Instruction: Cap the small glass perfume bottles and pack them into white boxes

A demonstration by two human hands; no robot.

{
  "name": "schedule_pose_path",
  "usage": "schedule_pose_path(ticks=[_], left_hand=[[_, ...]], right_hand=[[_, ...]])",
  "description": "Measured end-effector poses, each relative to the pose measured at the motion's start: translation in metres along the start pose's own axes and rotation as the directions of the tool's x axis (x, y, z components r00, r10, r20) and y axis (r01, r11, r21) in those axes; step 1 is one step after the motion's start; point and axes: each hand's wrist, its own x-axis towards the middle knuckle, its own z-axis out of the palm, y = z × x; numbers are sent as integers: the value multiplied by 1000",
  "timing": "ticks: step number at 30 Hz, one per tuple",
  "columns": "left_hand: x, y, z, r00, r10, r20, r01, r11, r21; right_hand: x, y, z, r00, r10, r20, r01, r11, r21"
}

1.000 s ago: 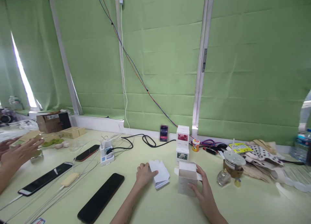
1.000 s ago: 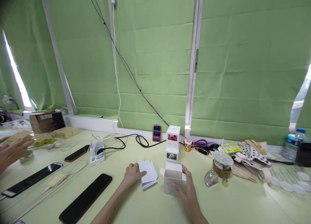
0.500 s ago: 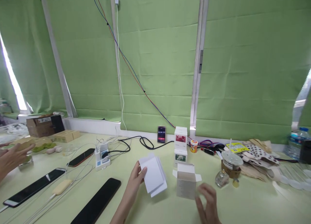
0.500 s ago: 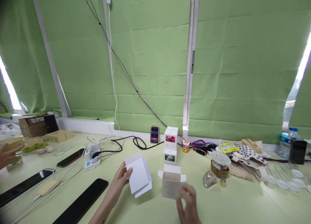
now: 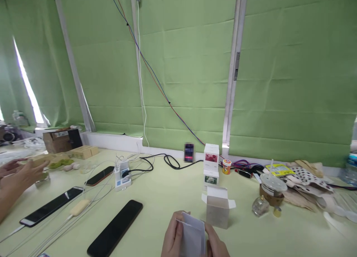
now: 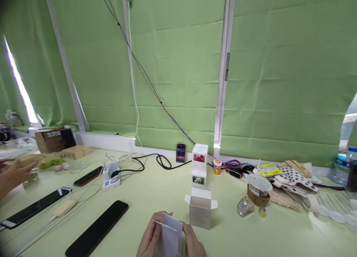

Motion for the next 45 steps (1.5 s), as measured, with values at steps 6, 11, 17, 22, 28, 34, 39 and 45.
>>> schedule_pose_path(ticks=[6, 11, 17, 22, 28, 34, 39, 45], left_hand=[[-2, -7, 6, 1000, 2, 25, -2, 1000, -13], [-6, -5, 4, 994, -102, 31, 104, 993, -64], [-9, -1, 8, 998, -50, -45, 48, 998, -45], [-10, -2, 13, 999, -8, -48, 7, 999, -38], [-10, 1, 17, 997, 31, -66, -36, 996, -79], [-14, 0, 17, 995, -19, -94, 8, 994, -113], [-14, -2, 22, 985, -19, -169, 0, 994, -110], [-17, -4, 27, 963, 79, -257, -93, 995, -44]], right_hand=[[4, 14, 1, 999, 14, 29, -17, 994, 105], [7, 8, -9, 975, -187, 124, 176, 980, 96], [9, -8, -14, 959, -263, 103, 256, 963, 79], [10, -22, -23, 942, -331, 60, 326, 941, 86], [9, -22, -26, 956, -289, 54, 289, 957, 8], [4, -9, -15, 966, -258, -19, 259, 965, 45], [7, -15, -21, 904, -426, -21, 426, 905, -24], [9, -23, -28, 870, -493, -4, 493, 869, -38]])
